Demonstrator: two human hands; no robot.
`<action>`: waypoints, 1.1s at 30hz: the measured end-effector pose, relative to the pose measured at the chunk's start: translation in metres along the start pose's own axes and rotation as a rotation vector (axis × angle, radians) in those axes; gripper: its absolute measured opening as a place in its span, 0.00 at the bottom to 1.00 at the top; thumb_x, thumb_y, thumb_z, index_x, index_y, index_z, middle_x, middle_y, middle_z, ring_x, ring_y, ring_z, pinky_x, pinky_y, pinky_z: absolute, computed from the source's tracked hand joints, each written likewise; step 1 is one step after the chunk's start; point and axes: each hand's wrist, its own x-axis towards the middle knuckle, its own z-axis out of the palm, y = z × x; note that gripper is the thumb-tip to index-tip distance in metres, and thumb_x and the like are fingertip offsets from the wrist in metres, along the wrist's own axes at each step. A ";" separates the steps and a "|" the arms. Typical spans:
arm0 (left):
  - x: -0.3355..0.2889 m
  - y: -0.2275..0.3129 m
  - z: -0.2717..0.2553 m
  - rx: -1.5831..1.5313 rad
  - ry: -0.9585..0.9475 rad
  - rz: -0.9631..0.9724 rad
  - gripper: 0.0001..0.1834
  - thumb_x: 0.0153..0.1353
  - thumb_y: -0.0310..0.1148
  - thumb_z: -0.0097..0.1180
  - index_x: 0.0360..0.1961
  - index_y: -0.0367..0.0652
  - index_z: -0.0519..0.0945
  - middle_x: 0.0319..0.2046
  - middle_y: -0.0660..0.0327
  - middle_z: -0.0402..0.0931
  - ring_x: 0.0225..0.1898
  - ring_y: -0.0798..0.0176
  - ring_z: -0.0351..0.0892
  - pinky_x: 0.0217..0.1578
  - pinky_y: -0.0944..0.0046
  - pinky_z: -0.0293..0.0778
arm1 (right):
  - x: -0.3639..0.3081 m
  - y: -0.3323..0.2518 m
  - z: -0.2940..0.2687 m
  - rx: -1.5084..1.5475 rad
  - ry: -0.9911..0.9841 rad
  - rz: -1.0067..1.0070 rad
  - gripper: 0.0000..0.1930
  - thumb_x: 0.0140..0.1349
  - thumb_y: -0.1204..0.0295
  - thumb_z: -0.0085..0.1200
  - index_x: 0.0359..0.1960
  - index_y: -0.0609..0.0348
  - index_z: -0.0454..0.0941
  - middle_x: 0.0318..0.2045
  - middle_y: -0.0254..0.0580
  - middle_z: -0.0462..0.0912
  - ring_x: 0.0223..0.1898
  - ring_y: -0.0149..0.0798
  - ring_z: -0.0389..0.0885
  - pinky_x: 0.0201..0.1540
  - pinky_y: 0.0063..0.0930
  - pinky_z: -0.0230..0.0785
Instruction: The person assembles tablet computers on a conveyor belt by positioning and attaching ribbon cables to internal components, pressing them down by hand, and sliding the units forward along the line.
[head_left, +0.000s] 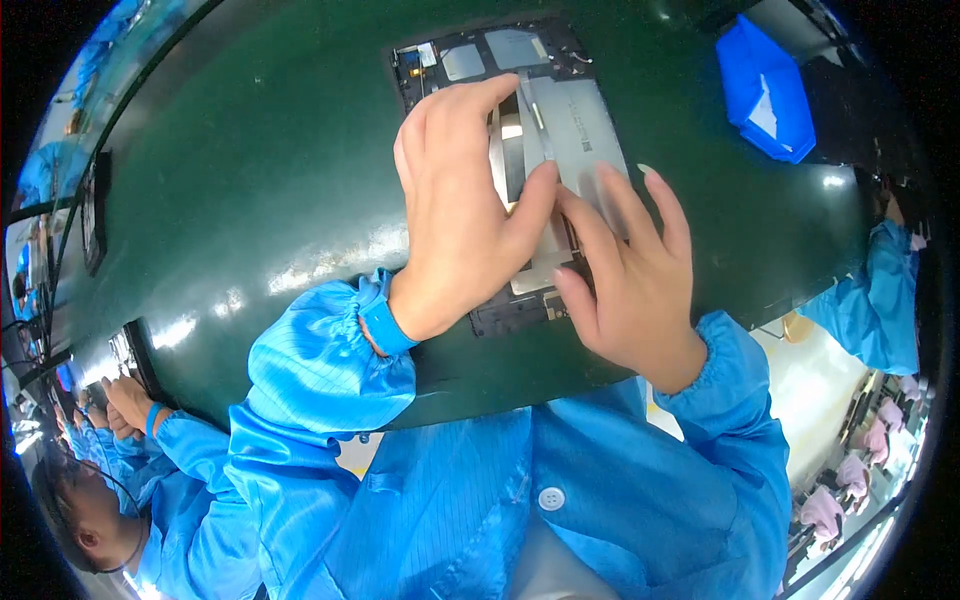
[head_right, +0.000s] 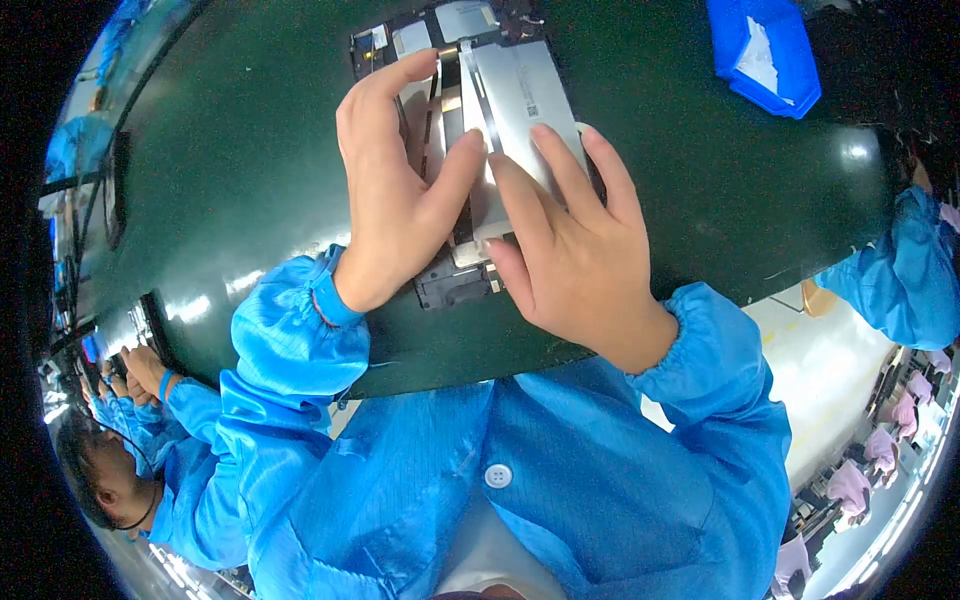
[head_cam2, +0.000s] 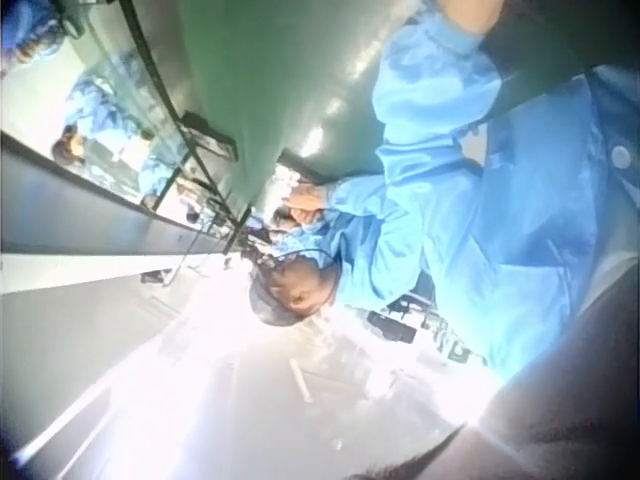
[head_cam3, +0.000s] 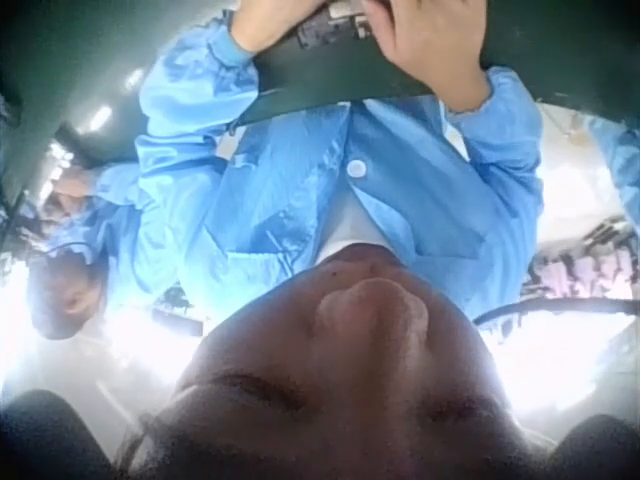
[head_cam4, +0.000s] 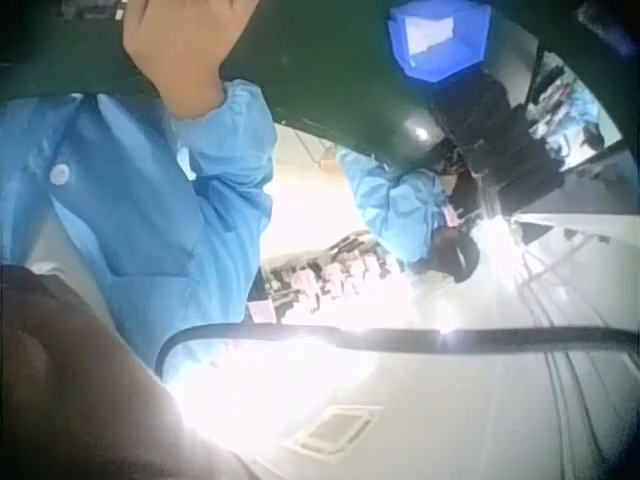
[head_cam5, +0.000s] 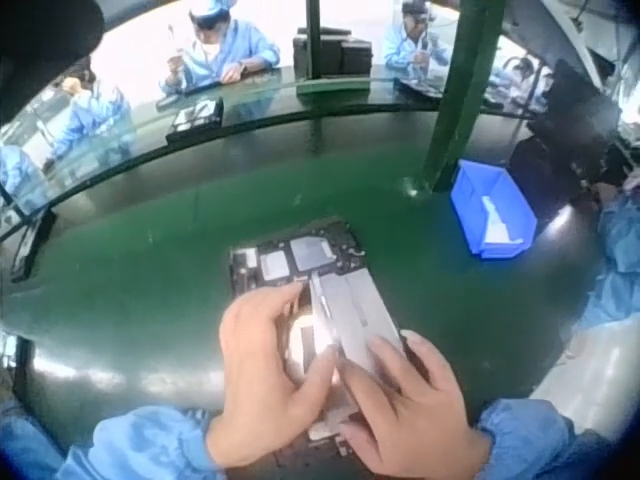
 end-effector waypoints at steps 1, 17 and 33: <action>-0.001 -0.003 0.000 -0.014 0.013 -0.012 0.34 0.47 0.27 0.64 0.58 0.40 0.70 0.52 0.50 0.70 0.57 0.44 0.64 0.60 0.48 0.56 | 0.000 0.000 0.000 -0.011 0.012 -0.005 0.29 0.54 0.62 0.59 0.56 0.67 0.71 0.50 0.48 0.79 0.63 0.52 0.68 0.67 0.56 0.51; -0.041 0.027 -0.031 0.170 -0.351 0.375 0.28 0.53 0.45 0.62 0.54 0.45 0.79 0.48 0.63 0.80 0.61 0.52 0.71 0.67 0.38 0.47 | 0.018 0.070 0.013 0.248 0.339 0.210 0.21 0.62 0.73 0.50 0.59 0.58 0.71 0.59 0.45 0.75 0.64 0.52 0.66 0.68 0.48 0.50; -0.043 -0.010 -0.023 -0.238 -0.005 -0.078 0.51 0.53 0.40 0.63 0.71 0.33 0.48 0.72 0.36 0.36 0.73 0.34 0.36 0.70 0.40 0.36 | -0.002 0.059 0.029 0.225 0.046 0.327 0.24 0.66 0.66 0.50 0.61 0.66 0.71 0.67 0.59 0.63 0.72 0.53 0.53 0.71 0.44 0.38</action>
